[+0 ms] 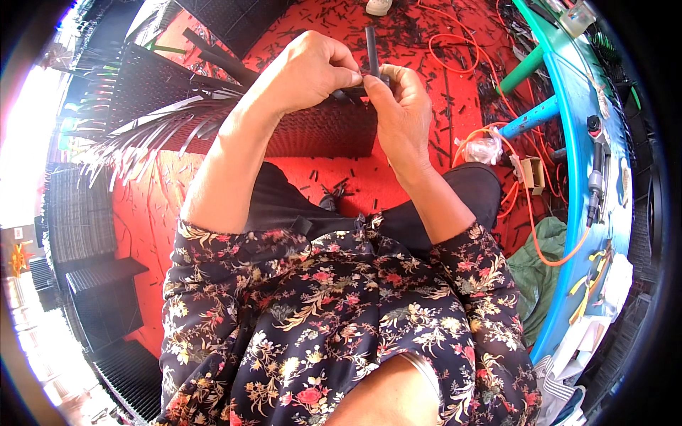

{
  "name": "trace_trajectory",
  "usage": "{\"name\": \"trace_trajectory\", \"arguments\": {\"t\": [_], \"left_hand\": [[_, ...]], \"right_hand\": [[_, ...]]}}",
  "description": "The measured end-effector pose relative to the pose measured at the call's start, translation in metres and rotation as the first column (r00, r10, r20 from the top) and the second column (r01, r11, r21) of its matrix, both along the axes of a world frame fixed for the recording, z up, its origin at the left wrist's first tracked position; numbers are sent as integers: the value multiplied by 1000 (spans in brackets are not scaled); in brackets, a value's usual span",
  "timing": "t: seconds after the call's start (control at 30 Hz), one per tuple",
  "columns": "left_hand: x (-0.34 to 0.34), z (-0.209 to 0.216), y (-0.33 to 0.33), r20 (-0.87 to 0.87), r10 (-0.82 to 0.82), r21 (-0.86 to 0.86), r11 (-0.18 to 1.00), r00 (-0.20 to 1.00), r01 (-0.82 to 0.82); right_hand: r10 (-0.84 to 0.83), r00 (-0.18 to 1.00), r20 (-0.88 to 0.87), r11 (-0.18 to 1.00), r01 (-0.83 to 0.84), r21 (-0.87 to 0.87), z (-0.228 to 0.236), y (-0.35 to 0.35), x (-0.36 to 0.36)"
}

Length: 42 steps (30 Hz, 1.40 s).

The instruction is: The person is weaving a black plastic basket while sitting on the floor. They use a metal tool to cut and trim black plastic strips, then insert and weave these strips into the basket's structure. The person occasionally uses a handheld electric tool to assist with the weaving process.

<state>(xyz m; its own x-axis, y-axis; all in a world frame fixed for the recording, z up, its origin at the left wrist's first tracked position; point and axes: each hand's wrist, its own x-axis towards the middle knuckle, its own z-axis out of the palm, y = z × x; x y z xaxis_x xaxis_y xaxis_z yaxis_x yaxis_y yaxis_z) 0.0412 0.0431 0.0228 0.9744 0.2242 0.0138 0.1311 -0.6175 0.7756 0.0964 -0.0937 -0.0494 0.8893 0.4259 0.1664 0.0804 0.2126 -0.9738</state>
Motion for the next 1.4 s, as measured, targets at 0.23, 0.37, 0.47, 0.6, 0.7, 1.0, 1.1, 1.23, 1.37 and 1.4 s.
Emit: {"name": "trace_trajectory", "arguments": {"t": [0.23, 0.37, 0.47, 0.6, 0.7, 1.0, 1.1, 1.23, 1.37, 1.4], "left_hand": [[0, 7, -6, 41, 11, 47, 999, 999, -13], [-1, 14, -12, 63, 14, 51, 999, 998, -17], [-4, 11, -13, 100, 18, 71, 997, 995, -25], [-5, 14, -18, 85, 25, 105, 994, 996, -34], [-3, 12, -19, 131, 52, 167, 983, 990, -74], [-4, 3, -25, 128, 106, 137, 983, 986, -123], [-4, -1, -26, 155, 93, 114, 987, 984, -112], [-4, -19, -21, 411, 12, 195, 976, 911, -101], [-7, -18, -20, 511, -146, 440, 891, 847, -112], [-7, -18, -21, 523, -177, 492, 861, 834, -126]], "right_hand": [[187, 981, -58, 978, -180, 109, 14, -10, 26], [443, 887, 133, 895, -446, -11, 37, -21, 53], [409, 845, 346, 913, -381, -147, 38, -19, 55], [329, 773, 543, 942, -227, -247, 40, -21, 57], [386, 742, 548, 890, -143, -433, 58, -21, 57], [475, 872, -121, 785, -482, -390, 50, -14, 73], [510, 831, -221, 760, -556, -337, 48, -16, 78], [513, 811, -280, 755, -582, -301, 60, -17, 68], [490, 804, -335, 778, -578, -248, 57, -14, 71], [498, 799, -336, 768, -587, -257, 57, -14, 72]]}}
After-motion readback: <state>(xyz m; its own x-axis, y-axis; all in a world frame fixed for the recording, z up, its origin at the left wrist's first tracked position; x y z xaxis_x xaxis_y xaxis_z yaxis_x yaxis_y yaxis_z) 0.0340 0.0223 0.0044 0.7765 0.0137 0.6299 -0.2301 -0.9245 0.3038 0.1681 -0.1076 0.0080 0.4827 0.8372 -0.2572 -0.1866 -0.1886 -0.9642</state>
